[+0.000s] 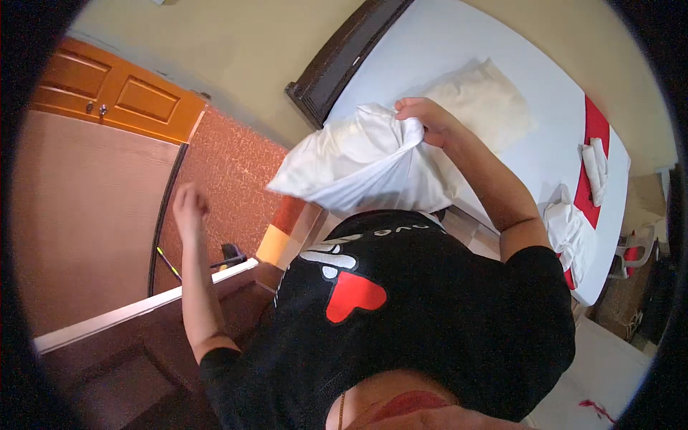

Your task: The person folds towels into rolls by hand on a bed and then inserts pillows into white pillowcases before arranging them on the bed.

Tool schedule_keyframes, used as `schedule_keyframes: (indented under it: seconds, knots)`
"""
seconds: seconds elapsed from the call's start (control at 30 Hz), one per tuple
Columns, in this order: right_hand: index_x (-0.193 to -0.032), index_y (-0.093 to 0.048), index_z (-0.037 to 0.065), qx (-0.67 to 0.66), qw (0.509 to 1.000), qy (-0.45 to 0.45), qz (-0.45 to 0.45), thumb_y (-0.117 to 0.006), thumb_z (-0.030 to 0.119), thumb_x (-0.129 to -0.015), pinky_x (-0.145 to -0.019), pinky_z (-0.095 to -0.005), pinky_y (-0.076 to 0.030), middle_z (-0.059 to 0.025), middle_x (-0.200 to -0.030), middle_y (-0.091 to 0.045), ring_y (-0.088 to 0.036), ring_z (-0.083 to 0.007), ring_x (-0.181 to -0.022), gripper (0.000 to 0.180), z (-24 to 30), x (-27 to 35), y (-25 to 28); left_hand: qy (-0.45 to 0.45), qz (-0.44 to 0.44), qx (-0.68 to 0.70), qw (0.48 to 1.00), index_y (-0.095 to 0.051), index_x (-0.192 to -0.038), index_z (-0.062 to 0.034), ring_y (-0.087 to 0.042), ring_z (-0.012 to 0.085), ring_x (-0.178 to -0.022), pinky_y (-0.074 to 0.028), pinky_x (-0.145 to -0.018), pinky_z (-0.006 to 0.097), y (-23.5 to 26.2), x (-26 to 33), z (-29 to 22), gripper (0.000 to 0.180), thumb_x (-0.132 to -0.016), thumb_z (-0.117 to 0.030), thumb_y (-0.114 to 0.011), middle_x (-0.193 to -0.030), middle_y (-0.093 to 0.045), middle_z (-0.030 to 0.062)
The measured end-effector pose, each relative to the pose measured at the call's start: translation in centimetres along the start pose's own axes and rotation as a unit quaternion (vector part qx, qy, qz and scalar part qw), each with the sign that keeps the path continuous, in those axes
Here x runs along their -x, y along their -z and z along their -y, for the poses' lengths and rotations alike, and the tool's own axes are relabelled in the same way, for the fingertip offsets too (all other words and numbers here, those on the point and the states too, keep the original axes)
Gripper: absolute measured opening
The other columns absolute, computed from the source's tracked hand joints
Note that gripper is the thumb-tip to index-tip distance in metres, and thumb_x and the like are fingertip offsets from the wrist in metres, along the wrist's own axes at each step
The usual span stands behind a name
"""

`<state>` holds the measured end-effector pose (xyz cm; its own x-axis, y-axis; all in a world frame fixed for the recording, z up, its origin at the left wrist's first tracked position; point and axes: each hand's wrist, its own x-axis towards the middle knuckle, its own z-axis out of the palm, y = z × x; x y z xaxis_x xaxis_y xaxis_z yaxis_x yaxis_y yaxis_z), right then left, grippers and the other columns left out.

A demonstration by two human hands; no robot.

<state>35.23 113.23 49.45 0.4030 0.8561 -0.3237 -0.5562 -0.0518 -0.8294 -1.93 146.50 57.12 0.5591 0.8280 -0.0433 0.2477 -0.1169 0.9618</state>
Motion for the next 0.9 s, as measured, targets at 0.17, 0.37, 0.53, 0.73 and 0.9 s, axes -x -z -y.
schedule_keyframes:
  seconds: [0.17, 0.37, 0.53, 0.73, 0.9]
  knots:
    - [-0.088, -0.055, 0.004, 0.055, 0.998, -0.010, 0.009, -0.058, 0.000, -0.073, -0.063, -0.0244, -0.046, -0.0055, -0.079, -0.057, -0.057, -0.0141, -0.072, 0.015, 2.0, 2.7, -5.8, -0.134, 0.101, -0.261, 0.951, -0.059, -0.105, -0.0092, -0.053, 0.0142, -0.081, -0.042, -0.068, 0.029, -8.9, -6.4, 6.1, 0.027, -0.090, -0.028, -0.049, -0.096, -0.059, 0.0053]
    - [-0.086, -0.059, 0.004, -0.009, 0.997, 0.079, -0.023, -0.059, 0.004, -0.075, -0.067, -0.0240, -0.046, -0.0032, -0.082, -0.058, -0.055, -0.0121, -0.074, 0.011, 6.0, 11.0, -6.1, 0.338, 0.092, 0.165, 0.922, -0.049, -0.121, -0.0098, -0.052, 0.0230, -0.109, -0.043, -0.089, 0.037, -14.3, -11.2, 17.1, 0.042, -0.093, -0.039, -0.038, -0.120, -0.054, 0.0076]
    - [-0.095, -0.059, -0.001, 0.027, 0.977, 0.093, -0.191, -0.059, 0.006, -0.076, -0.068, -0.0251, -0.048, -0.0052, -0.087, -0.061, -0.058, -0.0135, -0.078, 0.020, 7.0, 17.0, -4.2, 0.238, 0.383, 0.406, 0.795, -0.042, -0.127, -0.0004, -0.053, 0.0235, -0.110, -0.044, -0.096, 0.037, -24.1, -1.4, 3.9, 0.052, -0.092, -0.039, -0.043, -0.123, -0.052, 0.0113]
    - [-0.089, -0.062, 0.000, 0.027, 0.971, 0.042, -0.233, -0.058, 0.003, -0.074, -0.067, -0.0242, -0.048, -0.0052, -0.082, -0.062, -0.059, -0.0137, -0.074, 0.016, 6.7, 20.2, -3.2, 0.210, 0.519, -0.022, 0.828, -0.049, -0.121, 0.0026, -0.061, 0.0199, -0.094, -0.050, -0.081, 0.030, -21.8, 0.8, 4.7, 0.052, -0.091, -0.040, -0.047, -0.110, -0.060, 0.0103]
    - [-0.083, -0.062, 0.000, 0.024, 0.953, 0.084, -0.291, -0.056, 0.004, -0.075, -0.055, -0.0209, -0.046, -0.0050, -0.073, -0.062, -0.058, -0.0105, -0.061, 0.011, 4.5, 23.1, -1.6, 0.497, 0.259, 0.281, 0.779, -0.057, -0.109, -0.0036, -0.061, 0.0122, -0.073, -0.049, -0.064, 0.024, -21.8, 5.9, 5.0, 0.038, -0.089, -0.035, -0.051, -0.091, -0.064, 0.0034]
